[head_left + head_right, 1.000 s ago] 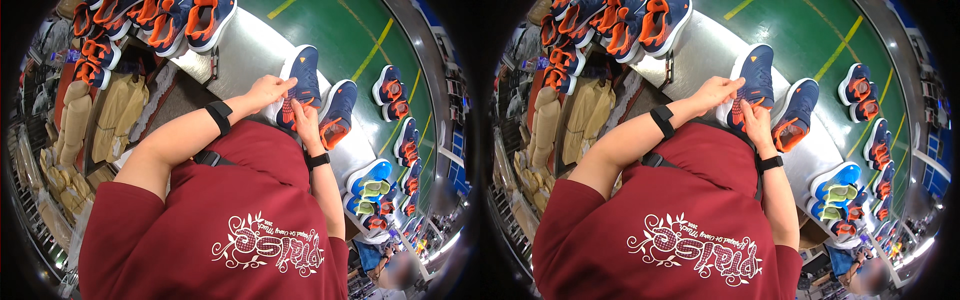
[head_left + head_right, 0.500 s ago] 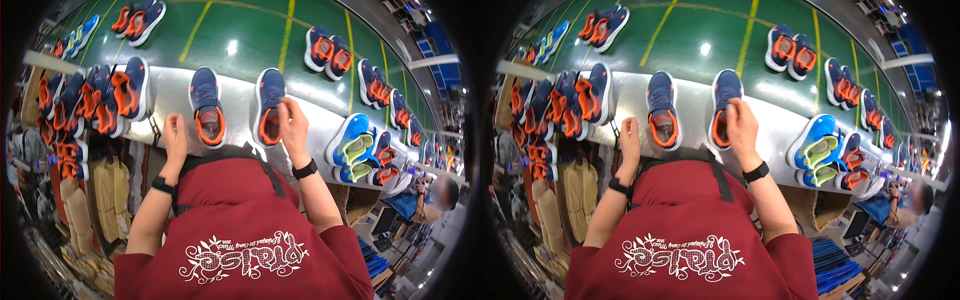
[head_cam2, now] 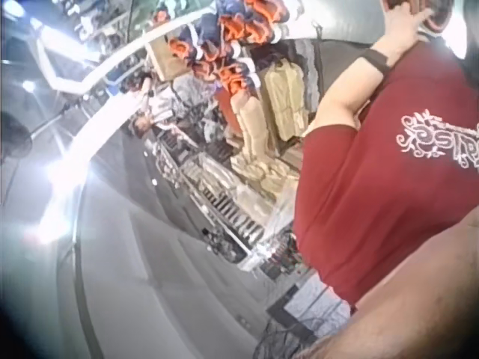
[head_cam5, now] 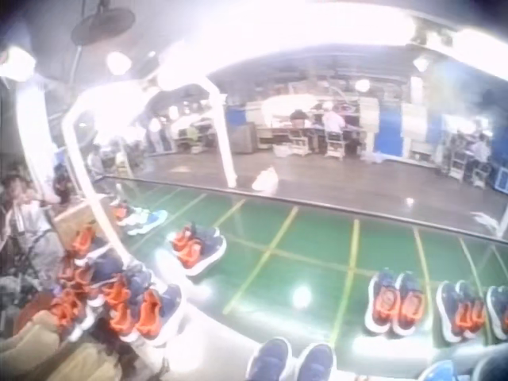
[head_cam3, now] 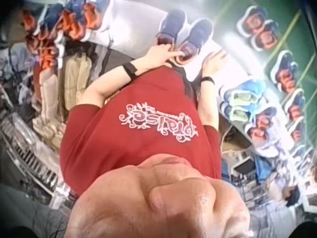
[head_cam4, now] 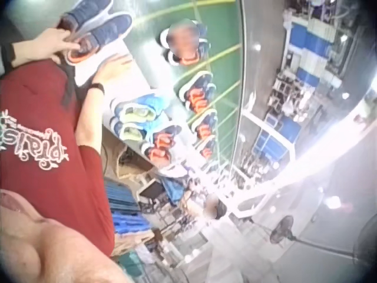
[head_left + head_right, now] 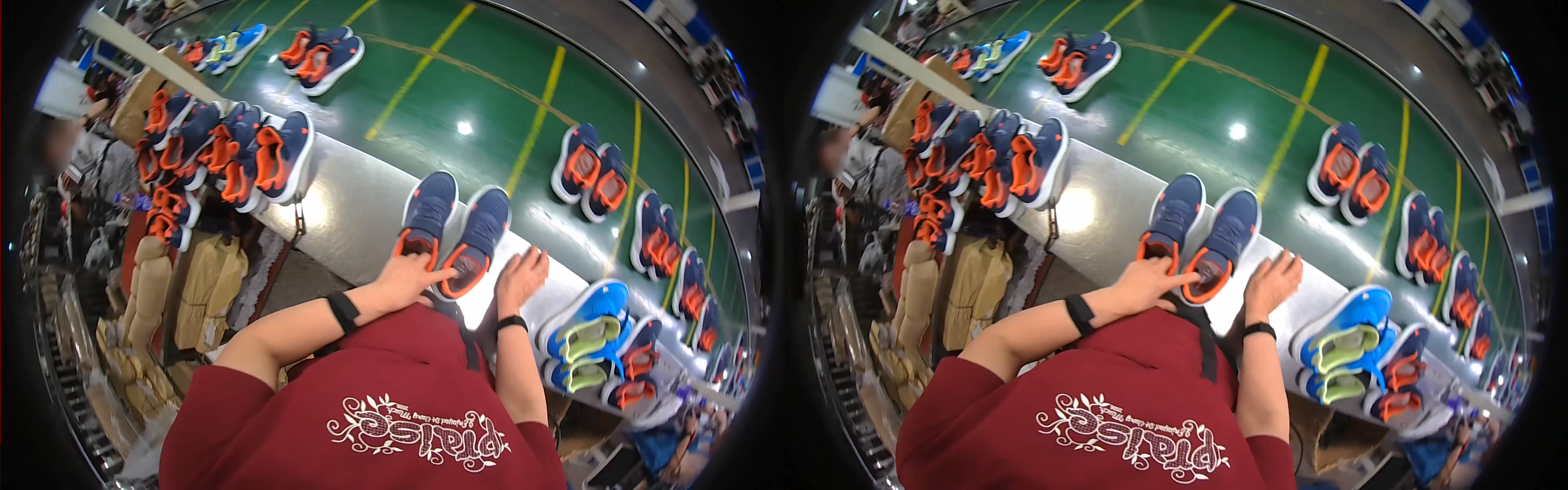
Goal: The person picks up shoes from a conveyor belt, inserts paper stuffers, and fastens the straps before placing them back on the belt. They repeat this process for several pairs of shoes, including blue and navy ones.
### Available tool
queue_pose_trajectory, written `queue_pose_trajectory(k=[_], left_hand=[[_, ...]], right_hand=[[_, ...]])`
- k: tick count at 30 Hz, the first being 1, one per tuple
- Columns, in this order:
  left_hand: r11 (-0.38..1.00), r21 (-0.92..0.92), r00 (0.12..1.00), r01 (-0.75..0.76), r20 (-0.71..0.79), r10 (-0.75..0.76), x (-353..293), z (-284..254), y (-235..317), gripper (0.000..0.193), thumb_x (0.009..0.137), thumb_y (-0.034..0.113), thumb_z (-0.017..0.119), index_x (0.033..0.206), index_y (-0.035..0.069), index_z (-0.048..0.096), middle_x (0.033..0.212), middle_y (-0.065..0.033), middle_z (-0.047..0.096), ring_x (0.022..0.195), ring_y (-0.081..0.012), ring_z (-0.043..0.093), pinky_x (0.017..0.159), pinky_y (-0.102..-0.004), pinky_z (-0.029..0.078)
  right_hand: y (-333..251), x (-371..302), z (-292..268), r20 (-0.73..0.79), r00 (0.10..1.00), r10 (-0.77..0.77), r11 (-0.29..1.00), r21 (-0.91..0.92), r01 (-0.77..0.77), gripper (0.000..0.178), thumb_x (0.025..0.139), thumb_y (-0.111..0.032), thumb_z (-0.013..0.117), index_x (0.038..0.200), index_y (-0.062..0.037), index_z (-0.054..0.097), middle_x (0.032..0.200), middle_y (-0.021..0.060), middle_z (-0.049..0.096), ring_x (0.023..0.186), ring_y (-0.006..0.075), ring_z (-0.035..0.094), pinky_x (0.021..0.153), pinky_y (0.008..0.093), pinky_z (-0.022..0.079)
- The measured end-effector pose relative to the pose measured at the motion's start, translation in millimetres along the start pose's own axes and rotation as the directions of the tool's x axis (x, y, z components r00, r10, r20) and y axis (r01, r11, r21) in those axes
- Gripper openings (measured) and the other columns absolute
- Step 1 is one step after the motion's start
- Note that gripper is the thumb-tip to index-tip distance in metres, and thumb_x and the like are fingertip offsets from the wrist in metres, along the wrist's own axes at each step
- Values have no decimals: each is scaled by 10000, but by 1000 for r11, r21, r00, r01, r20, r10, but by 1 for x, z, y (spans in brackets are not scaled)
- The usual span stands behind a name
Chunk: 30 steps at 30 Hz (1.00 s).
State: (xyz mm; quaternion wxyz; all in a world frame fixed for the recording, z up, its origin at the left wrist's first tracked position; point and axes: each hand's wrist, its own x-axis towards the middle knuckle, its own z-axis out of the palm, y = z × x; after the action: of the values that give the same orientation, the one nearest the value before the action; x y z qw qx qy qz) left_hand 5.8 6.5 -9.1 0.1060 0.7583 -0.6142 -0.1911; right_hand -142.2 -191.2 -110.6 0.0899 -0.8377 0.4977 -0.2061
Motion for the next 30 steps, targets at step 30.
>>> queue_pose_trajectory(k=[30], left_hand=[[619, 451, 713, 643, -55, -699, 105, -189, -459, 524, 674, 442, 758, 1162, 312, 619, 1166, -85, 462, 1174, -278, 435, 931, -455, 419]], right_hand=[[-14, 4, 5, 118, 990, 80, 990, -124, -65, 420, 881, -153, 494, 1273, -5, 454, 1357, 232, 367, 1252, 376, 351, 1047, 451, 268]])
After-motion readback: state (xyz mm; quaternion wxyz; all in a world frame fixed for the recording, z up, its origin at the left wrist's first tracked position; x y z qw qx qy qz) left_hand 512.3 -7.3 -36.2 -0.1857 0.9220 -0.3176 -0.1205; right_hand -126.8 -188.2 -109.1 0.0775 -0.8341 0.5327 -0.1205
